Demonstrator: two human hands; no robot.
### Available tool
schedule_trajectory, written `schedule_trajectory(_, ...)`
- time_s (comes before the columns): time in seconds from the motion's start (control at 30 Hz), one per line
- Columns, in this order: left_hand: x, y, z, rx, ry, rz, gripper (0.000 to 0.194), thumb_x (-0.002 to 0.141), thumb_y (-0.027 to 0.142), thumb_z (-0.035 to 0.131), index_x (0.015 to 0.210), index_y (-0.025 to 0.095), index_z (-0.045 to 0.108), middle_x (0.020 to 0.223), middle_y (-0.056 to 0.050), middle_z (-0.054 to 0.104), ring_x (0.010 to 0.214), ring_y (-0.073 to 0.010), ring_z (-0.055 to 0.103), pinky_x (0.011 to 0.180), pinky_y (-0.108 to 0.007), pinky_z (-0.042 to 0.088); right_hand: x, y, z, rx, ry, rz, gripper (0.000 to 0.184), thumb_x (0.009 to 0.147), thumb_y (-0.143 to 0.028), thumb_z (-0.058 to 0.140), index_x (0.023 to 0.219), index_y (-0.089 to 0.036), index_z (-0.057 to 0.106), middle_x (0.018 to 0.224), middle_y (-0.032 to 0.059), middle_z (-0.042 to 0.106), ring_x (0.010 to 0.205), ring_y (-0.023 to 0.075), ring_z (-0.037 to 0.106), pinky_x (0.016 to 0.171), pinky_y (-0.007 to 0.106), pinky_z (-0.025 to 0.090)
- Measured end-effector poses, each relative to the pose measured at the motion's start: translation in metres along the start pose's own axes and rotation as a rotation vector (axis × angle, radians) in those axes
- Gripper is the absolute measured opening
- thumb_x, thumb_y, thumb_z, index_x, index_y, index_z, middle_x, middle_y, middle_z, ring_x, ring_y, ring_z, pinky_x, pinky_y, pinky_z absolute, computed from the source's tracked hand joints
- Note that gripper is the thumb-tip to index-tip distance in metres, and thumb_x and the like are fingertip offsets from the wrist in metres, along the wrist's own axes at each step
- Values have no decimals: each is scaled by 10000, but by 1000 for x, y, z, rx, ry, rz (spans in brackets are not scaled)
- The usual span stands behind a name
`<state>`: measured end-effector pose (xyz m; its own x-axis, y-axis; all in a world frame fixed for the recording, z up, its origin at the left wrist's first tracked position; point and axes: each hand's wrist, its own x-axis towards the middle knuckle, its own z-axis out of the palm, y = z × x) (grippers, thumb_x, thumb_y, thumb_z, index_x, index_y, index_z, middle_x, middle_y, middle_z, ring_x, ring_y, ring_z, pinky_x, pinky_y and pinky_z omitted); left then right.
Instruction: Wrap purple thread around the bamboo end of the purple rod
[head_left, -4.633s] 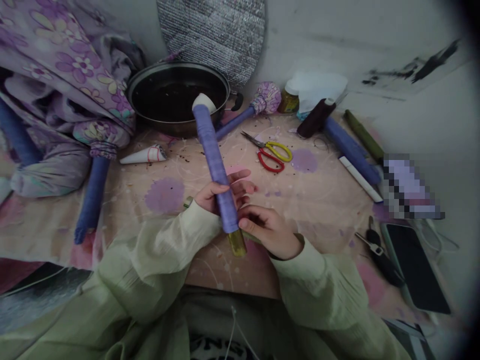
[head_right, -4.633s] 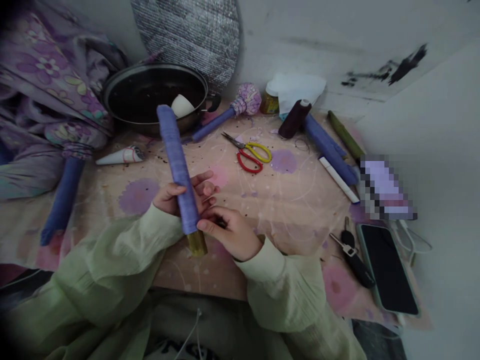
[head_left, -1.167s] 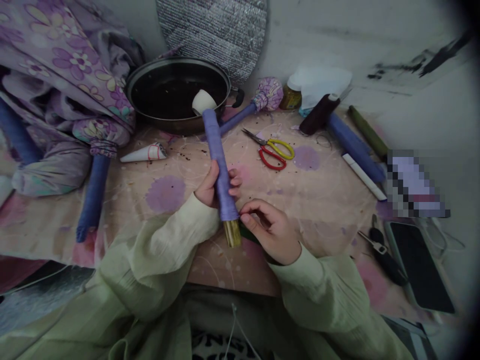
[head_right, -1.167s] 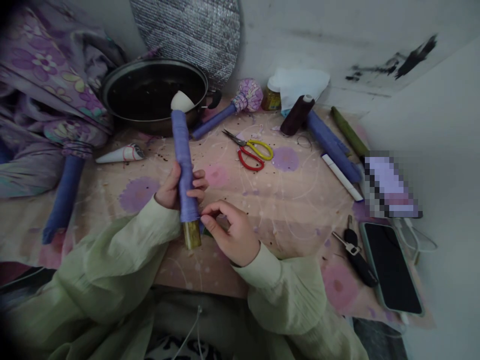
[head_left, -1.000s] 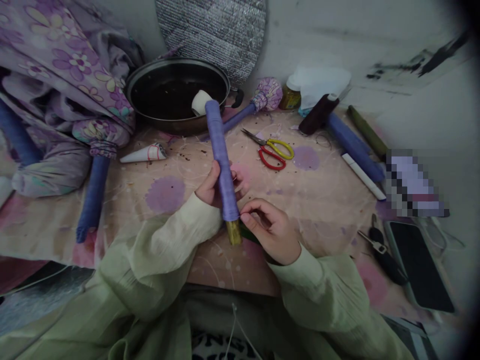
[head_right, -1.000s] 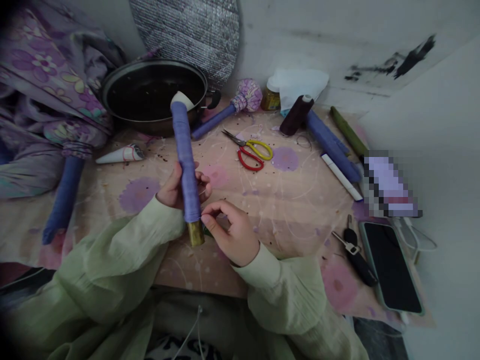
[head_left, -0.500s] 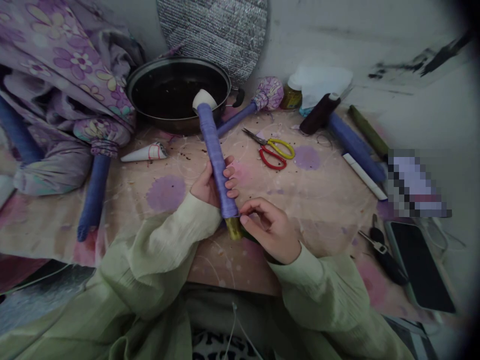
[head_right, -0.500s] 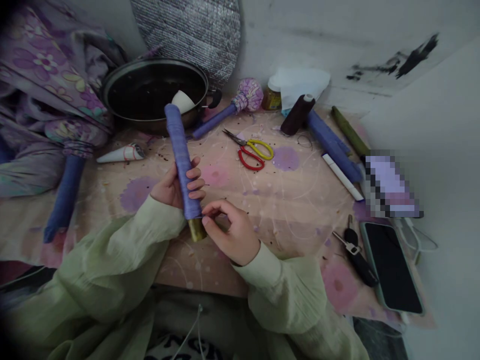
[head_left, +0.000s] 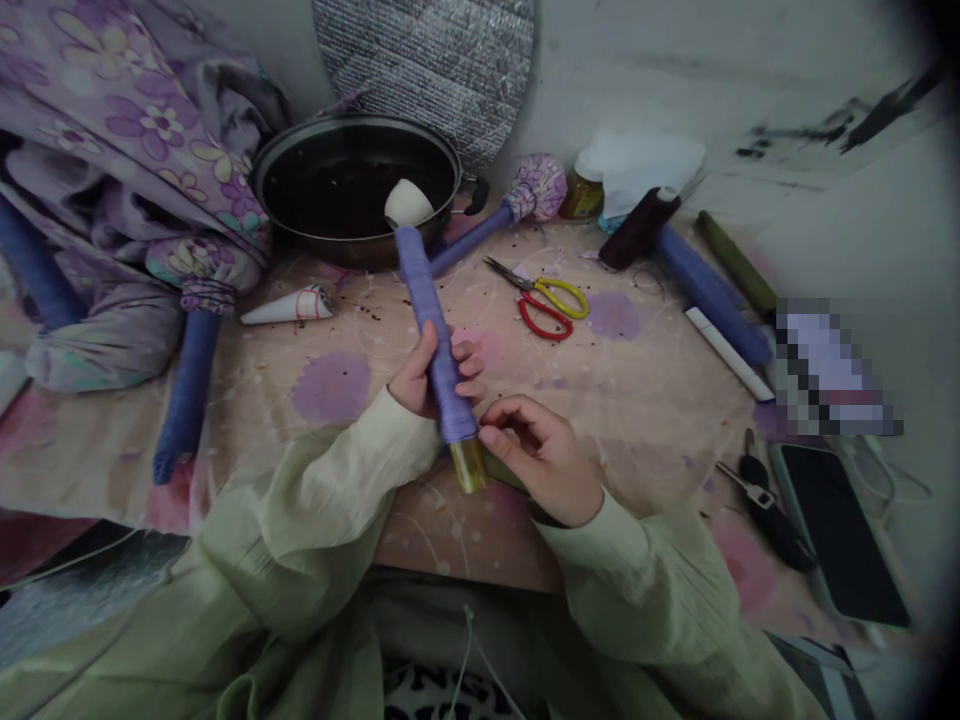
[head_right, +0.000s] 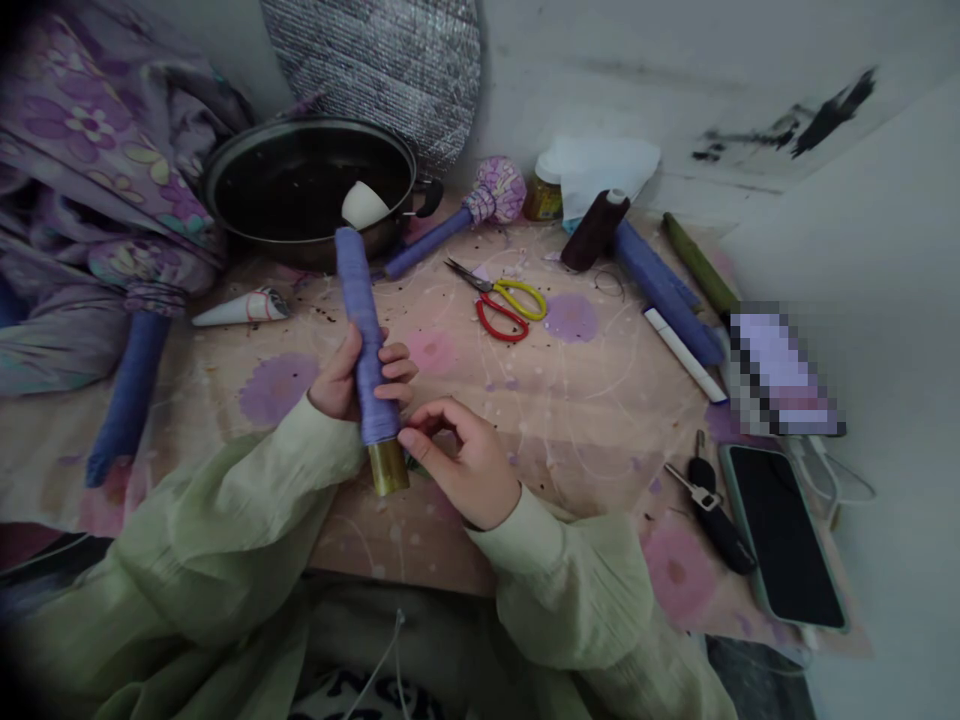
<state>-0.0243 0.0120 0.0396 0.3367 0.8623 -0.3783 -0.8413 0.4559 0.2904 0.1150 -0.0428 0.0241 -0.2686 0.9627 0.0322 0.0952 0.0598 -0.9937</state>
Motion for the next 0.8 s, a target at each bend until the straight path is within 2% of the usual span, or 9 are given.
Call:
schedule_trajectory(0.07, 1, -2, -1, 17, 8, 8, 321, 915, 408, 345, 782, 188, 536, 581, 24, 468, 610, -106, 552, 488, -197, 407, 1, 0, 0, 14, 8, -5, 86, 786, -273, 610, 783, -199, 565, 759, 7, 596, 705, 128, 555, 668, 277, 460)
schedule_trajectory(0.13, 3, -4, -1, 46, 7, 16, 320, 910, 419, 357, 815, 183, 550, 570, 27, 480, 658, -123, 574, 531, -221, 419, 1, 0, 0, -6, 18, -15, 98, 787, -274, 607, 753, -197, 557, 737, 0, 588, 687, 125, 547, 656, 272, 450)
schedule_trajectory(0.33, 2, -4, -2, 85, -74, -15, 429, 942, 416, 222, 907, 185, 582, 590, 33, 473, 494, -81, 480, 494, -229, 367, 0, 1, 1, -127, 44, -55, 140, 813, -296, 572, 732, -196, 519, 699, -9, 556, 644, 117, 516, 626, 261, 418)
schedule_trajectory(0.47, 0, -5, -3, 51, -90, -54, 504, 935, 439, 170, 873, 153, 581, 599, 20, 452, 426, -62, 407, 438, -217, 320, -1, -1, 3, -180, -24, -34, 167, 822, -319, 558, 723, -204, 487, 635, -36, 518, 561, 100, 487, 574, 244, 392)
schedule_trajectory(0.63, -2, -10, 3, -13, 37, -80, 483, 936, 427, 198, 671, 154, 497, 573, 22, 449, 381, -35, 355, 397, -185, 278, -1, -1, 3, -132, -68, 13, 191, 839, -347, 523, 723, -209, 458, 622, -42, 499, 538, 97, 466, 531, 235, 366)
schedule_trajectory(0.73, -2, -11, 7, 38, 195, -60, 423, 931, 403, 276, 656, 153, 478, 563, 9, 479, 499, -79, 488, 467, -200, 363, 0, 0, 2, -71, -62, 19, 191, 839, -348, 525, 727, -209, 457, 641, -35, 511, 558, 98, 480, 534, 231, 374)
schedule_trajectory(0.8, 0, -11, 7, 75, 236, 8, 371, 927, 378, 321, 710, 155, 522, 566, 7, 506, 591, -108, 550, 532, -225, 414, 1, 1, 1, -60, -49, 13, 187, 828, -342, 544, 725, -206, 466, 664, -27, 524, 583, 101, 490, 551, 235, 386)
